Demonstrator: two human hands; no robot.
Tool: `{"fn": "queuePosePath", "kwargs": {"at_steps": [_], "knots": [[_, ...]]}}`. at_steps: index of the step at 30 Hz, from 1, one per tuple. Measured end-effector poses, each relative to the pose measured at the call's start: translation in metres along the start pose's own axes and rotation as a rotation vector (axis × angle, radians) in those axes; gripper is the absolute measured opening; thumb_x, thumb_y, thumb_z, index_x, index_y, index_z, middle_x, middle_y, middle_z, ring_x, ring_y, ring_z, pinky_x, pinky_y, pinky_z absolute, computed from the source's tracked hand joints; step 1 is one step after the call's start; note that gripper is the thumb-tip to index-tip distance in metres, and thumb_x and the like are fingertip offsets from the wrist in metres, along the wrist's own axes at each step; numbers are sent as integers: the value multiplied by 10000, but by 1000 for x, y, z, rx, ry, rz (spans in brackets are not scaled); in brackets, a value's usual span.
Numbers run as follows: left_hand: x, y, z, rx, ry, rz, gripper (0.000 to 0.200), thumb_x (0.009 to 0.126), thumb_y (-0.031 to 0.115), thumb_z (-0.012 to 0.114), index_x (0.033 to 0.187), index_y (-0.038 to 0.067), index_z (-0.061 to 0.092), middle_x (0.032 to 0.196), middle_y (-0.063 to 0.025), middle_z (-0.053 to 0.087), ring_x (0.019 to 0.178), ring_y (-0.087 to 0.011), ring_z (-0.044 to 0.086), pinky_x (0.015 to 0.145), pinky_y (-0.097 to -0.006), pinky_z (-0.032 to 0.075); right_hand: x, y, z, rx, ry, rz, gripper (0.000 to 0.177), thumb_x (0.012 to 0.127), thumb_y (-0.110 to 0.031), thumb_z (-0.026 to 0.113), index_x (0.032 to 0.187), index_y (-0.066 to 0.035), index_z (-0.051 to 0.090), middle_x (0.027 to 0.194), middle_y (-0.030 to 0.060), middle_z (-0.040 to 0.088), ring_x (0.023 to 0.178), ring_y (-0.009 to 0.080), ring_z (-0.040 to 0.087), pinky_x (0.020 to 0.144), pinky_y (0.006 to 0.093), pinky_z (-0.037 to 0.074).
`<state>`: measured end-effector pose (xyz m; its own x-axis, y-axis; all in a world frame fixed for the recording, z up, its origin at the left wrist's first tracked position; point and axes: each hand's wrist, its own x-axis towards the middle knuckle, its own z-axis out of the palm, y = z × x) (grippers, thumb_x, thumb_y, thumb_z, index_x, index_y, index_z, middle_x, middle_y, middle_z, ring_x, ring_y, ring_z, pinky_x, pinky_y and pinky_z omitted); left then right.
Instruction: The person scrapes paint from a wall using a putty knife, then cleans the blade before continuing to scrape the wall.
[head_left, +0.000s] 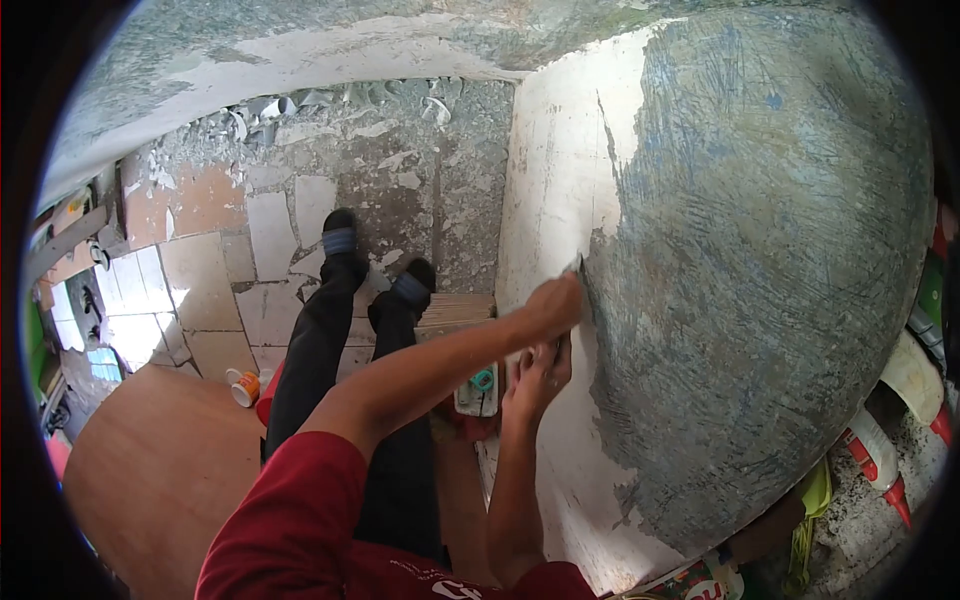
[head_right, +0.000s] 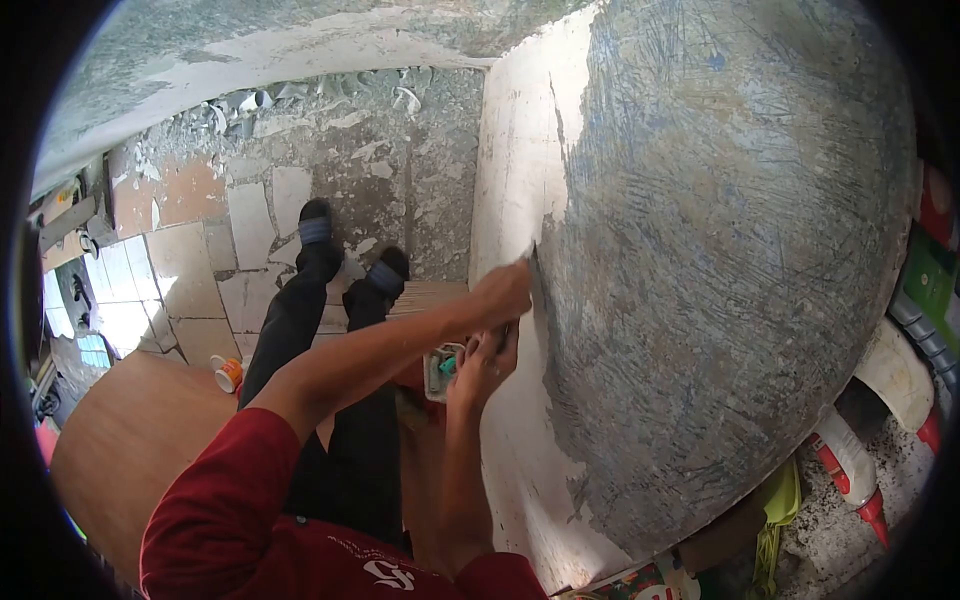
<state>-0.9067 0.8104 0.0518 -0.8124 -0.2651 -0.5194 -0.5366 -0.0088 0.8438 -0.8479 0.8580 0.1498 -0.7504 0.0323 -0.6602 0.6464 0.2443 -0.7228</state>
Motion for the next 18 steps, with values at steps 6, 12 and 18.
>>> {"fn": "queuePosePath", "kwargs": {"at_steps": [6,12,18], "knots": [[-16,-2,-4,145,-28,57,267,776,9,483,986,-154,463,711,-287,608,723,-404,640,621,-438,515,-4,24,-7,-8,-134,-63,279,929,-262,518,1101,-46,480,572,-49,369,412,31,270,343,191,202],[-39,-2,17,263,-80,38,537,765,1,502,1209,-227,303,745,-278,602,713,-387,639,599,-423,512,5,50,-49,-61,-182,-18,333,916,-300,556,1103,-48,448,614,-32,411,405,45,319,358,208,255],[-51,-4,23,37,3,29,567,796,27,495,1292,-156,291,933,-327,563,858,-425,598,732,-415,498,15,44,-57,-192,-255,-99,297,910,-221,558,1121,-48,441,707,6,497,415,56,386,363,208,287]]}}
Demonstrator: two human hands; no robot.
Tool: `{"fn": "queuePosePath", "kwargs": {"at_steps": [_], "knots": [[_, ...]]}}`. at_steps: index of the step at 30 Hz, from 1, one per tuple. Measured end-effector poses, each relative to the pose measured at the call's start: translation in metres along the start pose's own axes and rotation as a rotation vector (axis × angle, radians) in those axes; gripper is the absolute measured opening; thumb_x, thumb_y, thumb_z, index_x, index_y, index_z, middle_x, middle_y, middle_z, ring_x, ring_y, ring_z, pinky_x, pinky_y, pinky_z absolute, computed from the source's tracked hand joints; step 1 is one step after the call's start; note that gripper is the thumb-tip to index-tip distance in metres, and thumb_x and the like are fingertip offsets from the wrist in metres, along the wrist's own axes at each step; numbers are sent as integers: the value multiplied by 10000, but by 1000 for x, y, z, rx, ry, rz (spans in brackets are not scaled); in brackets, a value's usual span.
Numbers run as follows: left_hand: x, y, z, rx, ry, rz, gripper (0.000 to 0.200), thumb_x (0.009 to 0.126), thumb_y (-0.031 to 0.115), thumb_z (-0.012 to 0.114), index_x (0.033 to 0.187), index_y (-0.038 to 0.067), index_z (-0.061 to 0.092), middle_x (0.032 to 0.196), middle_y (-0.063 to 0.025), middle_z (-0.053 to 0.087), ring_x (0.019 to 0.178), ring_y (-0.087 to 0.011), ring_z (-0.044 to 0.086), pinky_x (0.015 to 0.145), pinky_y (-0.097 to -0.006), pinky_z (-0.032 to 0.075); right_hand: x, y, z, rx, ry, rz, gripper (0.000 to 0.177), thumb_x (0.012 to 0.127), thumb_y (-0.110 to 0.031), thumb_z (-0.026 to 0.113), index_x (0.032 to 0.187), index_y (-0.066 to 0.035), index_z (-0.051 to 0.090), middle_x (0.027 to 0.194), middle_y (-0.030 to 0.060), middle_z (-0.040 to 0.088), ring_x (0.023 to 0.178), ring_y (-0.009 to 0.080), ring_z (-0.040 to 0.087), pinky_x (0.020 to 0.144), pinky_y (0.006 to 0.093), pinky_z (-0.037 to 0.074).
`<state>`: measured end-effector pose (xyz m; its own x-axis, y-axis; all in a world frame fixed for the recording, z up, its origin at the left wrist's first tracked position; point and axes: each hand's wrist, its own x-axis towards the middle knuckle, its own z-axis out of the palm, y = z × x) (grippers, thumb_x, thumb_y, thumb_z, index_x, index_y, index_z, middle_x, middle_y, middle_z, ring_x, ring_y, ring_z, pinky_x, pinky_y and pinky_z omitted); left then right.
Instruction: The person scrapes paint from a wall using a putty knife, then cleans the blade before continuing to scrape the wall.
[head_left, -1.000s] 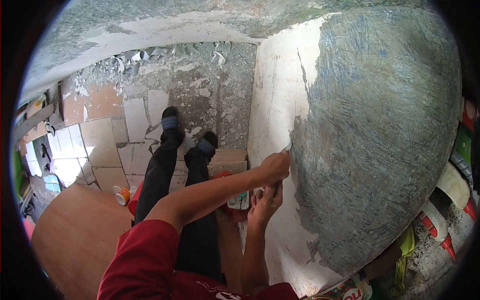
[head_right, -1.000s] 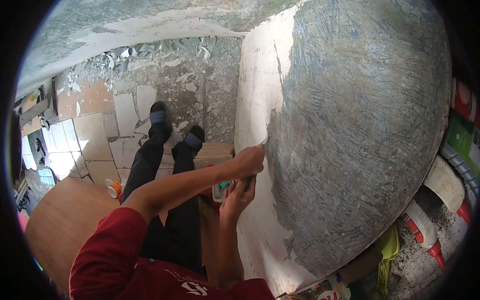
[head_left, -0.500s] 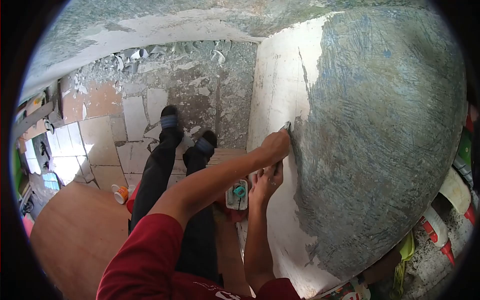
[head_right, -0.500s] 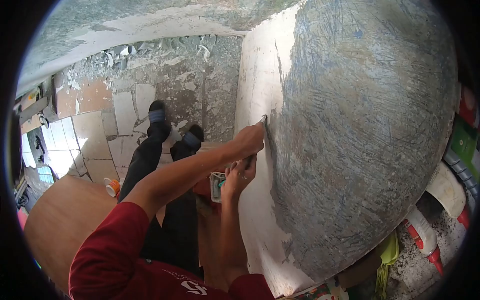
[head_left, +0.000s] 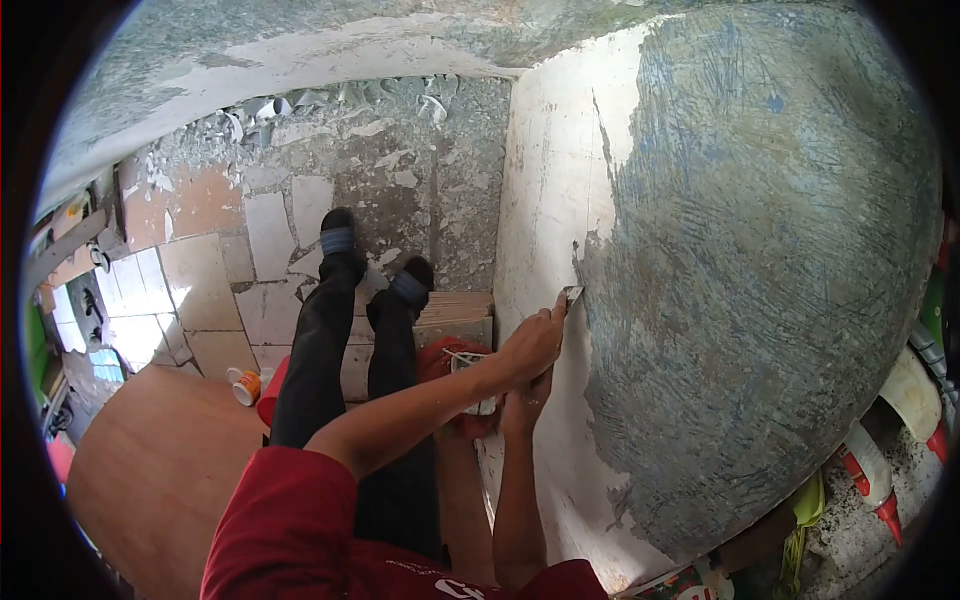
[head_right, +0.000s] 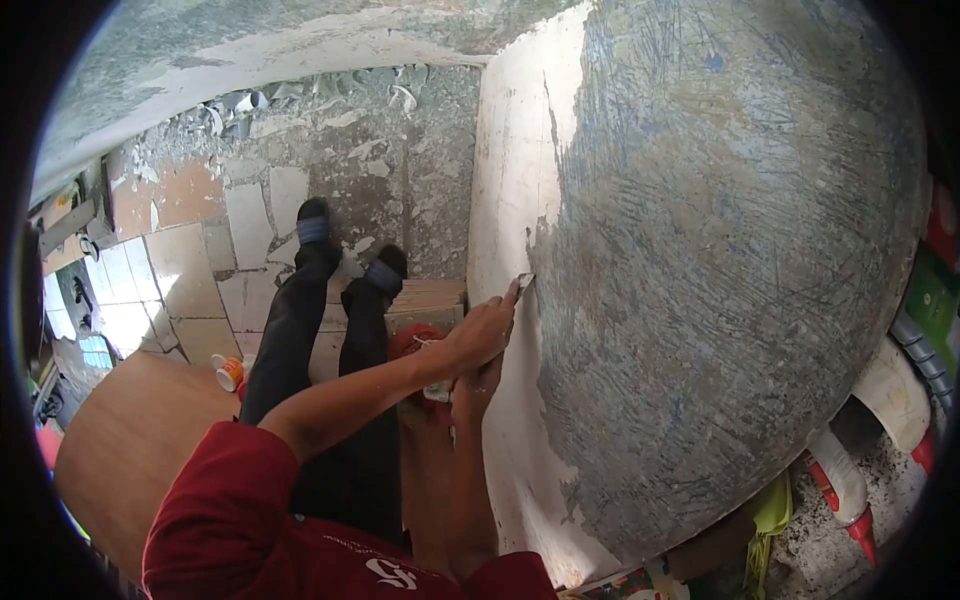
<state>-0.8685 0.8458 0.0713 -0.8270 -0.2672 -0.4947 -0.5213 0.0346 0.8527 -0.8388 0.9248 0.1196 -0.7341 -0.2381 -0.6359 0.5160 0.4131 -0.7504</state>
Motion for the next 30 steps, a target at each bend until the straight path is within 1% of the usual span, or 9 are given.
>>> {"fn": "queuePosePath", "kwargs": {"at_steps": [4,7,10,13,16,17,21,24,30], "knots": [[10,-6,1,-167,320,116,488,838,66,476,1284,-100,367,1040,-330,541,901,-464,559,793,-447,471,10,-8,18,-30,106,-11,333,874,-164,600,1147,-53,446,722,11,519,409,50,382,347,211,275],[38,-10,-22,-295,249,85,421,856,82,465,1233,-101,421,1161,-326,504,941,-467,546,834,-460,455,37,-10,30,173,52,69,377,845,-151,628,1165,-62,449,727,5,527,403,47,374,337,209,264],[32,-14,-24,-242,263,194,388,855,89,465,1192,-102,442,1192,-317,488,959,-463,547,844,-468,451,26,-6,43,212,51,-39,346,851,-139,614,1153,-67,460,726,9,532,413,46,380,339,206,264],[11,-2,-13,-237,344,275,283,851,98,470,1059,-93,487,1037,-318,545,900,-466,556,809,-480,453,5,-17,47,135,219,-28,311,863,-148,599,1133,-69,468,687,11,520,423,44,385,340,207,263],[36,12,-45,-247,148,18,209,844,96,478,965,-75,476,891,-295,571,847,-465,559,773,-494,449,28,-43,45,244,117,112,290,865,-134,588,1121,-71,466,644,5,497,435,40,389,343,205,260],[53,3,-43,-179,198,45,178,840,89,485,932,-59,450,821,-284,579,795,-461,564,731,-495,453,39,-42,49,271,84,89,284,862,-130,589,1112,-72,467,622,-3,479,425,40,377,345,203,252],[25,1,-42,-259,176,137,192,828,72,485,978,-43,454,762,-297,558,765,-464,558,681,-503,428,18,-15,53,207,75,-89,308,878,-117,557,1159,-56,450,642,9,470,401,54,347,344,211,249],[12,8,-33,-288,148,139,188,827,72,487,981,-31,457,720,-280,564,718,-460,564,653,-501,435,3,-22,48,157,170,-39,350,870,-104,568,1187,-57,429,663,12,478,411,56,358,344,213,255],[41,-3,-61,-197,96,136,239,813,82,544,996,-53,472,702,-264,566,692,-457,563,637,-489,446,33,-22,64,244,121,36,405,889,-139,546,1264,-79,402,668,-5,478,428,49,375,335,205,258]]}}
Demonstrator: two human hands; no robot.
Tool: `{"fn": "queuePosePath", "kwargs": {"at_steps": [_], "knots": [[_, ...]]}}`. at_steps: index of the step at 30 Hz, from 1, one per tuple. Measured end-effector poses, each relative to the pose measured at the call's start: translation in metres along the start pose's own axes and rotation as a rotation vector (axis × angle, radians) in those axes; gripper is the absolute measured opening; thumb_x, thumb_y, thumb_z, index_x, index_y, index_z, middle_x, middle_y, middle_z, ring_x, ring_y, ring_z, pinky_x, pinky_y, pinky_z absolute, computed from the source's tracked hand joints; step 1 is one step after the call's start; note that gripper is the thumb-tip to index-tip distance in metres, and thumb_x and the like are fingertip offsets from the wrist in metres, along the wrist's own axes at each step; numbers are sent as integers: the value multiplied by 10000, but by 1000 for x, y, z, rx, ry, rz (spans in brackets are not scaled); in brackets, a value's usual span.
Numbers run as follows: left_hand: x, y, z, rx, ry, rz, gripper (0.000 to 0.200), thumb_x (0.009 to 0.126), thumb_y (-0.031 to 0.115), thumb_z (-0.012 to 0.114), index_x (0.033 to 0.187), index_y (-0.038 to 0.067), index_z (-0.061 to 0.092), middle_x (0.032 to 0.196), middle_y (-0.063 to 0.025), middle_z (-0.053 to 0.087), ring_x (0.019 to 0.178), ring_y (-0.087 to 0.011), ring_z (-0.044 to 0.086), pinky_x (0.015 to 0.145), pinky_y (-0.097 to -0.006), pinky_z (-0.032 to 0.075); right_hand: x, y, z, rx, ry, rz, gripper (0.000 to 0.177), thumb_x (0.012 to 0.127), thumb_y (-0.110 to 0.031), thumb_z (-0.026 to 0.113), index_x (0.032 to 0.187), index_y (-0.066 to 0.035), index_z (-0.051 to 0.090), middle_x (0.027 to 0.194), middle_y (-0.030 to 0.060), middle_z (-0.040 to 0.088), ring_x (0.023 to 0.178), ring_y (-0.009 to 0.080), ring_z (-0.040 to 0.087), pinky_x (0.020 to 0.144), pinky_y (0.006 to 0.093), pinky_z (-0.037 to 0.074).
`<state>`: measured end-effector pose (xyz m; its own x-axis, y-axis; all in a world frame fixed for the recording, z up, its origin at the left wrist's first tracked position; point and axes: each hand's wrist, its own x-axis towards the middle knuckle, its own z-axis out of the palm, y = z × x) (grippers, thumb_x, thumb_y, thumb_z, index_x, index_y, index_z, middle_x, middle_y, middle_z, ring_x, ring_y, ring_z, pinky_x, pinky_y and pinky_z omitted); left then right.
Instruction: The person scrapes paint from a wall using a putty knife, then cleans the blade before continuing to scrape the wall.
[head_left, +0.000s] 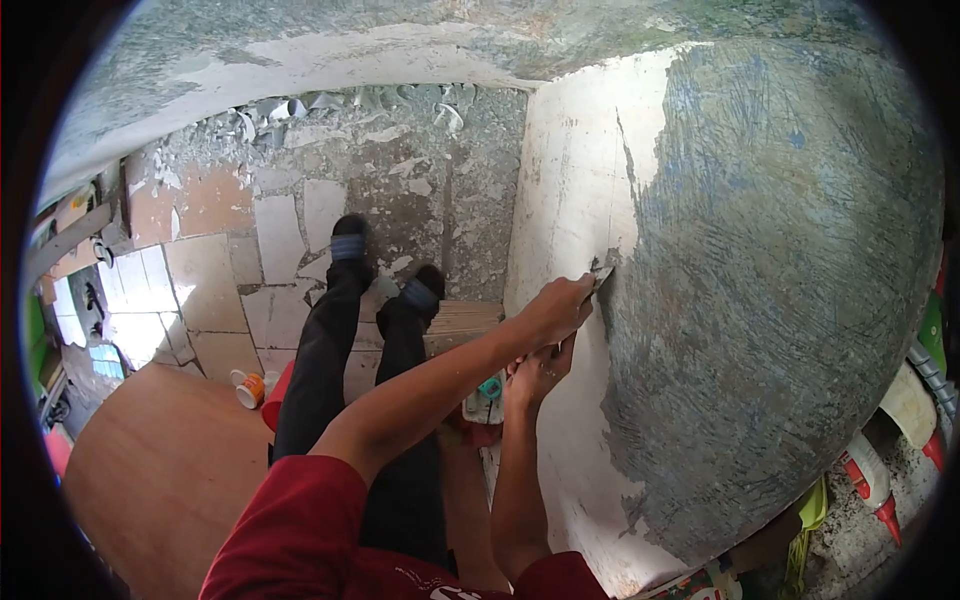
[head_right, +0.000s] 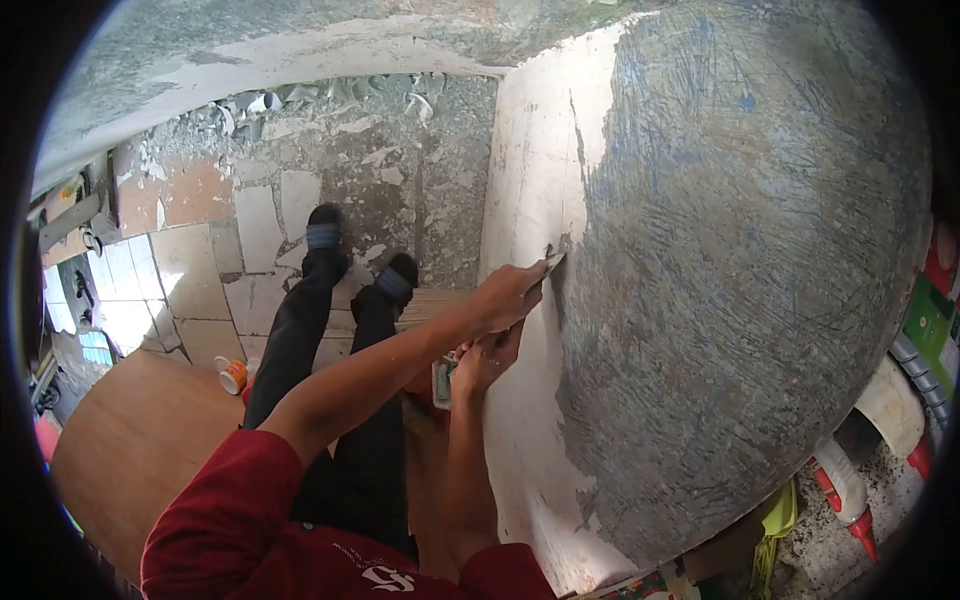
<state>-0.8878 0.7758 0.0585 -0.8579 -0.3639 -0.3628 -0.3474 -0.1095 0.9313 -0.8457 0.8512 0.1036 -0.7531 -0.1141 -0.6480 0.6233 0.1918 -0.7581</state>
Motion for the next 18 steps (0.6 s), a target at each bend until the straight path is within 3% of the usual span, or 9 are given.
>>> {"fn": "queuePosePath", "kwargs": {"at_steps": [3,5,8,9,13,16,18], "knots": [[-27,0,17,-45,36,134,287,813,84,551,1037,-67,453,712,-267,574,702,-456,569,656,-486,461,-29,10,-15,-100,128,-69,393,923,-175,498,1290,-85,388,654,-8,470,421,47,370,332,199,261],[-38,-6,39,-25,140,259,328,810,74,548,1078,-80,438,716,-267,575,705,-457,567,651,-483,455,-31,7,-28,-98,43,-79,406,925,-212,516,1289,-85,388,653,-8,472,418,46,369,332,197,261],[-18,-1,23,-17,39,104,384,811,73,550,1124,-97,409,725,-263,580,703,-460,561,647,-483,446,-13,-6,-25,-79,-24,-80,461,915,-280,553,1291,-74,384,647,-9,472,414,45,368,327,197,257],[-6,-3,19,-3,108,151,389,804,77,566,1119,-92,410,728,-259,585,709,-458,564,648,-490,442,-5,-8,-18,-67,-39,-73,487,910,-304,567,1292,-68,381,644,-10,472,413,45,367,325,198,254],[-4,3,3,-34,25,94,432,787,65,583,1148,-107,419,790,-270,590,762,-437,581,675,-470,451,0,1,-12,-77,-31,-105,519,910,-313,567,1315,-59,364,638,-6,472,410,44,366,324,201,249],[-30,-4,28,-34,132,312,438,785,66,583,1155,-103,421,800,-269,591,766,-435,584,674,-464,456,-17,3,-25,-73,-52,-149,487,925,-274,541,1322,-59,358,632,-4,467,408,44,364,325,199,245],[-20,1,25,-72,113,196,429,786,77,582,1141,-95,415,766,-261,590,744,-439,584,657,-466,460,-13,-2,-31,-98,-68,-148,479,930,-263,530,1326,-58,354,629,-4,459,405,43,359,327,197,242]]}}
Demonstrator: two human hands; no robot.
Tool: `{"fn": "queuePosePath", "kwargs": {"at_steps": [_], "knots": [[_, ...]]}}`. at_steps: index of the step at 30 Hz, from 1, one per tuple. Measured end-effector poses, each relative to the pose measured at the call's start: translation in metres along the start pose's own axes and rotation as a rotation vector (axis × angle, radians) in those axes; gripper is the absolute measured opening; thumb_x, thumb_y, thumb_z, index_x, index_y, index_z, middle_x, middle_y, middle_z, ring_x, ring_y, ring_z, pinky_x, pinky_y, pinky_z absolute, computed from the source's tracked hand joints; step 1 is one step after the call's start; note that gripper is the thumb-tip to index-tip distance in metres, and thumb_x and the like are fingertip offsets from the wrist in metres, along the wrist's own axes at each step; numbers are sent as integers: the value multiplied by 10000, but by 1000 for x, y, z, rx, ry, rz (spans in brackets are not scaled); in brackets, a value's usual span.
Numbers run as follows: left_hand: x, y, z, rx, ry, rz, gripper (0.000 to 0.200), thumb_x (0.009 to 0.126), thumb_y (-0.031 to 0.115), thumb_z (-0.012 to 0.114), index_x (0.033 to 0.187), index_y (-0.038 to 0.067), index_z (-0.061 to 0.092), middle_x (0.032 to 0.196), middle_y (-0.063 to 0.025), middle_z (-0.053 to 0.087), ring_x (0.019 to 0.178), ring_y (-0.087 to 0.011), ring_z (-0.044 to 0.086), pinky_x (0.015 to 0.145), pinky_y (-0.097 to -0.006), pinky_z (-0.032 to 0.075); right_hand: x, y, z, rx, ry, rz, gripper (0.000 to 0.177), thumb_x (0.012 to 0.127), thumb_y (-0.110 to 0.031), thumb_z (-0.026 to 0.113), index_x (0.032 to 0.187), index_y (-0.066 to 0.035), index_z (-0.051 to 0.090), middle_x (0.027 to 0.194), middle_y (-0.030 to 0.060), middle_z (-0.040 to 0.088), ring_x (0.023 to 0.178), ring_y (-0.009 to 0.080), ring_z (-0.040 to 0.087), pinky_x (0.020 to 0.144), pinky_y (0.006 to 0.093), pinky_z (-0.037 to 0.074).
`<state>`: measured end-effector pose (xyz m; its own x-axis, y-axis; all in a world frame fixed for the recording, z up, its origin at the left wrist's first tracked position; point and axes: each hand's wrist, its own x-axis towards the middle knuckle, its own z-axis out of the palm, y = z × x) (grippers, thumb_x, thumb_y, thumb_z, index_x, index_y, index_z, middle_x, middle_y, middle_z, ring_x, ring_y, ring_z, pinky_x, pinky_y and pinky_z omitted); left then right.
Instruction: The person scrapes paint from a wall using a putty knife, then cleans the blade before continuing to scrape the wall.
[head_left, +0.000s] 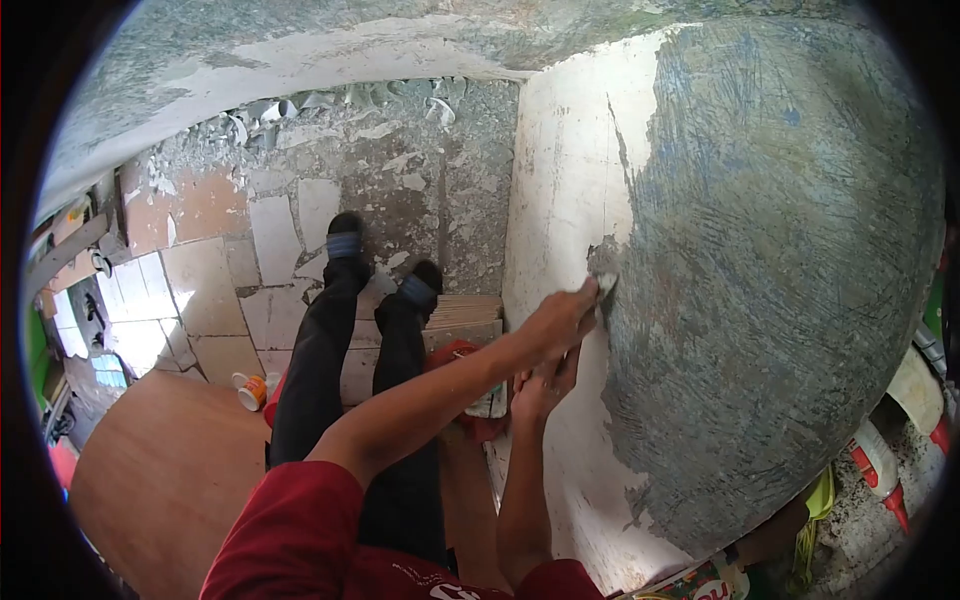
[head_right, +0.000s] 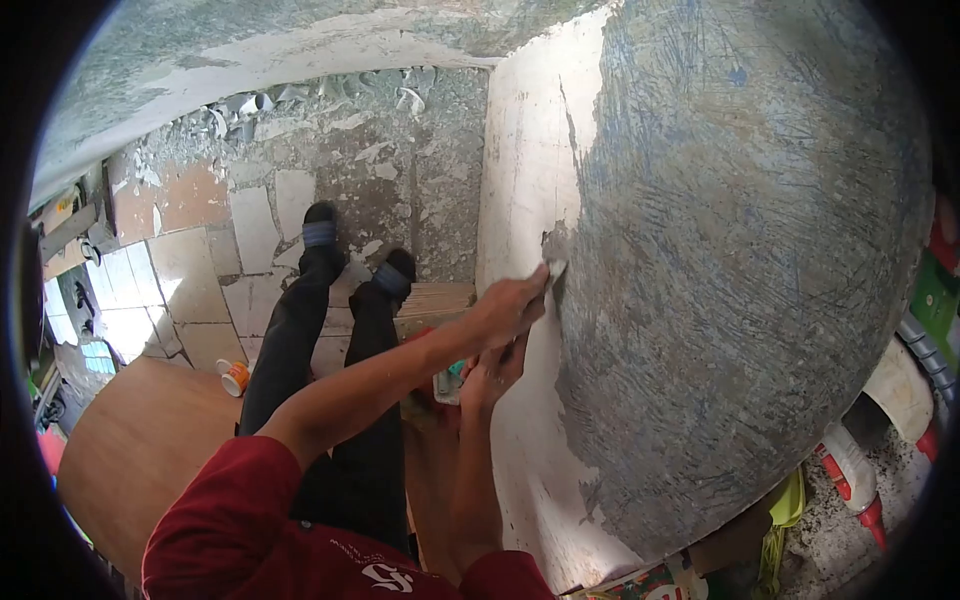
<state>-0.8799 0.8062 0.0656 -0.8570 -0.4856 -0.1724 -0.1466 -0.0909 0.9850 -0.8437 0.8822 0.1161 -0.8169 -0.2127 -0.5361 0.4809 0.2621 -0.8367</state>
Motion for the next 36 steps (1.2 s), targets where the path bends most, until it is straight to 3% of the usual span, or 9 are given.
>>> {"fn": "queuePosePath", "kwargs": {"at_steps": [3,12,16,22,25,28,29,33,36], "knots": [[41,-2,-24,17,19,-97,418,796,102,580,1142,-66,414,730,-260,572,711,-444,573,637,-462,447,38,-12,28,-36,-33,-19,487,935,-280,525,1320,-38,352,620,-5,447,395,45,347,325,200,241],[2,-9,-2,30,-88,-159,410,813,140,581,1138,-54,426,720,-258,569,706,-448,564,635,-475,438,5,6,-2,-29,-2,36,545,958,-199,469,1431,-69,230,629,-5,448,417,43,350,328,198,248],[38,-26,-24,20,-103,-253,349,809,157,583,1062,-44,448,664,-266,555,670,-444,573,620,-462,451,33,0,20,-35,-20,75,525,956,-220,479,1412,-59,275,644,9,466,423,40,360,325,198,266],[-3,-14,-5,-22,-117,-216,303,800,169,575,996,-54,516,675,-276,560,665,-434,577,625,-459,458,0,-7,10,-52,55,109,531,930,-213,500,1405,-74,307,624,-10,440,418,31,363,322,190,266],[24,-26,-14,-16,-73,-238,286,796,175,571,960,-57,541,674,-275,563,664,-433,576,635,-461,457,22,-27,27,-45,110,261,527,925,-227,513,1395,-74,330,624,-14,436,412,30,366,321,192,266],[42,-38,-26,76,-39,-157,299,794,186,577,973,-51,540,676,-272,568,665,-431,580,641,-457,458,43,-10,39,-34,71,187,505,918,-164,513,1390,-86,349,601,-33,403,406,46,360,316,201,243],[35,-37,-24,12,-73,-241,305,789,190,581,965,-56,545,698,-277,571,687,-430,584,647,-453,458,40,1,34,-11,52,136,508,920,-159,510,1393,-85,342,597,-31,407,409,46,366,316,203,244],[1,-21,-2,-44,26,-167,294,774,159,585,956,-71,558,755,-292,571,738,-421,593,667,-440,467,10,6,11,21,96,91,509,923,-160,500,1396,-72,332,584,-28,415,408,45,363,315,203,249],[32,-16,-12,-29,16,-344,283,762,154,597,920,-80,570,740,-289,576,709,-410,600,664,-432,475,40,-11,12,-49,21,163,508,922,-157,497,1394,-71,333,584,-28,418,406,46,363,318,201,250]]}}
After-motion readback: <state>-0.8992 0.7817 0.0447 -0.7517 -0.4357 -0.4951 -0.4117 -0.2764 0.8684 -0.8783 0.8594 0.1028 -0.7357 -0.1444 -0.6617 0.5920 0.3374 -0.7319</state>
